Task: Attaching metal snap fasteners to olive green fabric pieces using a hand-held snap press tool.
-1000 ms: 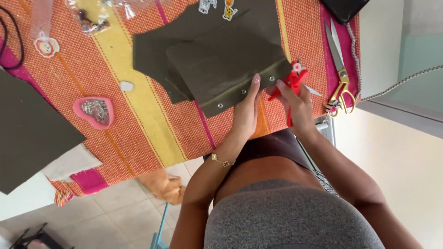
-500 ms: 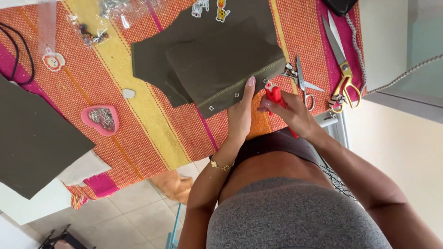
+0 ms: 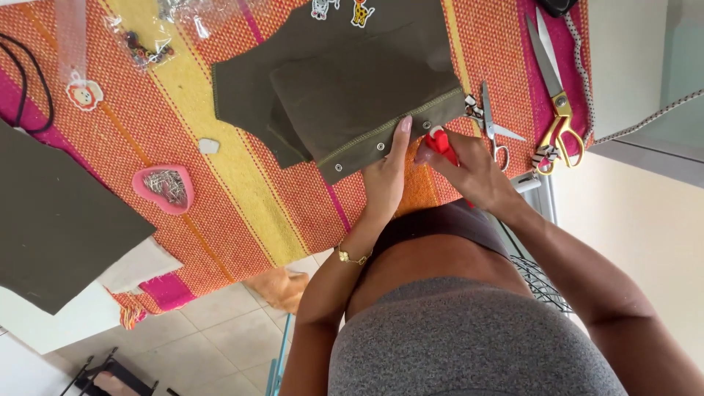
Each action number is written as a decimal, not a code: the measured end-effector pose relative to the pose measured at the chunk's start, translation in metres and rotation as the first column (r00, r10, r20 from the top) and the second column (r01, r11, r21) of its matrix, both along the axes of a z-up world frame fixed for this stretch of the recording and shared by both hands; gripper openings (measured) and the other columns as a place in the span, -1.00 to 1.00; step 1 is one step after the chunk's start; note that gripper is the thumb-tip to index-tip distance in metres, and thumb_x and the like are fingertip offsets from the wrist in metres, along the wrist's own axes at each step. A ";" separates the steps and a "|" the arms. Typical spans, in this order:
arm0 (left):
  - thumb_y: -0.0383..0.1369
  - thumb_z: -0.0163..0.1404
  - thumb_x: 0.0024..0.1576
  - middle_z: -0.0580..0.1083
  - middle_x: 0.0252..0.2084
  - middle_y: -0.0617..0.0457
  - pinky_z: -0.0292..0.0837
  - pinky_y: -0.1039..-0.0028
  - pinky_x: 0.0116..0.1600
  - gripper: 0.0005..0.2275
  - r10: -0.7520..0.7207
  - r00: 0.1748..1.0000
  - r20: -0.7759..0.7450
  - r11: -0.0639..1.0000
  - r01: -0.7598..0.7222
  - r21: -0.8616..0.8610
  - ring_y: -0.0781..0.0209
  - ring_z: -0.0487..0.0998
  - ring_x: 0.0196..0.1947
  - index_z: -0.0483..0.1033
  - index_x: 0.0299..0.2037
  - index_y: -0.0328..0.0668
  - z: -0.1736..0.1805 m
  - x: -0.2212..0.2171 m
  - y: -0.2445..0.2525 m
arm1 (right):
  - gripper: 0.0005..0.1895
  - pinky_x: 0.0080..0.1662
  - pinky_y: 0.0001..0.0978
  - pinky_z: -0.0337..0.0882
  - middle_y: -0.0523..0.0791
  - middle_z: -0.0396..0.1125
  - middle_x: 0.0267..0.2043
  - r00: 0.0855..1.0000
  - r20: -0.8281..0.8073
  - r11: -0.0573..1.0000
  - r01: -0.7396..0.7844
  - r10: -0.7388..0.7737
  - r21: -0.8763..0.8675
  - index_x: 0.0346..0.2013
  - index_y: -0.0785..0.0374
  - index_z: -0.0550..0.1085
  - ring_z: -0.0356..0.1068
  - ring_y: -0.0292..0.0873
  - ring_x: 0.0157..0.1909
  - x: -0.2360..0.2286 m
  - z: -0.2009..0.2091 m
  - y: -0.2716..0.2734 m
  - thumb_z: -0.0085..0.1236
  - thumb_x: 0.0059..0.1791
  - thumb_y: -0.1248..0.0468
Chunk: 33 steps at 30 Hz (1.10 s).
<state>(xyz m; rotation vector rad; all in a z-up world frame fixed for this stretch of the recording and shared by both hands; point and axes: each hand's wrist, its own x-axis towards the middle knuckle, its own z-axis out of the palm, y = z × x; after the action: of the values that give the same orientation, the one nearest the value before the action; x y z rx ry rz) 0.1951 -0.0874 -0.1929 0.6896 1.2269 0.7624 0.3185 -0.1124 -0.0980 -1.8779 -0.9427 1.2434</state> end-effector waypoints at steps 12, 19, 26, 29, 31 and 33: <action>-0.47 0.27 0.28 0.60 0.20 -0.13 0.52 0.22 0.39 -0.77 0.058 0.965 0.255 0.968 -0.117 0.222 0.17 0.59 0.23 0.68 0.11 -0.39 -0.070 0.000 -0.031 | -0.51 -0.40 -0.31 0.22 -0.04 0.16 -0.70 0.968 0.249 0.997 -0.049 0.031 0.066 -0.57 0.20 0.28 0.18 -0.10 -0.65 0.010 -0.051 -0.026 0.31 0.15 0.21; -0.45 0.30 0.26 0.61 0.18 -0.13 0.54 0.21 0.38 -0.74 0.075 0.970 0.233 0.962 -0.132 0.240 0.18 0.61 0.20 0.68 0.11 -0.36 -0.065 0.001 -0.025 | -0.52 -0.44 -0.23 0.15 0.00 0.09 -0.74 0.957 0.289 0.999 -0.012 -0.003 0.050 -0.59 0.27 0.29 0.07 0.01 -0.69 0.007 -0.058 -0.025 0.32 0.12 0.22; -0.38 0.30 0.27 0.60 0.20 -0.15 0.52 0.14 0.41 -0.71 0.070 0.971 0.230 0.977 -0.113 0.181 0.12 0.62 0.21 0.66 0.13 -0.36 -0.051 -0.002 -0.022 | -0.44 -0.46 -0.26 0.09 -0.09 -0.01 -0.76 0.975 0.210 0.998 0.066 -0.067 0.013 -0.64 0.19 0.21 -0.01 -0.11 -0.68 0.005 -0.063 -0.027 0.36 0.08 0.16; -0.36 0.29 0.28 0.59 0.21 -0.14 0.49 0.15 0.44 -0.70 0.057 0.981 0.184 0.986 -0.085 0.146 0.15 0.60 0.23 0.66 0.16 -0.32 -0.043 -0.003 -0.017 | -0.54 -0.45 -0.33 0.13 -0.07 0.08 -0.75 0.993 0.116 0.999 0.021 -0.026 0.040 -0.58 0.22 0.34 0.08 -0.16 -0.68 0.009 -0.064 -0.028 0.36 0.09 0.17; -0.34 0.28 0.29 0.59 0.23 -0.14 0.49 0.15 0.44 -0.70 0.040 0.981 0.188 0.989 -0.065 0.131 0.12 0.60 0.25 0.65 0.18 -0.30 -0.032 -0.004 -0.010 | -0.55 -0.45 -0.32 0.14 -0.05 0.15 -0.73 0.998 0.068 0.999 0.007 -0.010 0.050 -0.58 0.24 0.36 0.10 -0.15 -0.68 0.005 -0.034 -0.008 0.31 0.12 0.20; -0.31 0.27 0.31 0.58 0.25 -0.15 0.49 0.15 0.45 -0.69 0.022 0.982 0.188 0.993 -0.043 0.111 0.09 0.59 0.26 0.64 0.20 -0.27 -0.016 -0.008 -0.007 | -0.55 -0.44 -0.32 0.15 -0.04 0.22 -0.72 1.000 0.016 0.998 -0.005 0.004 0.057 -0.58 0.27 0.37 0.12 -0.14 -0.69 0.001 -0.018 -0.002 0.27 0.16 0.23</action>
<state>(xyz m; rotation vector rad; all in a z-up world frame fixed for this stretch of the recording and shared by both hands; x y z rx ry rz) 0.1870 -0.0947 -0.2091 0.6770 1.0317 0.9097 0.3197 -0.1143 -0.1158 -1.8447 -0.9812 1.1944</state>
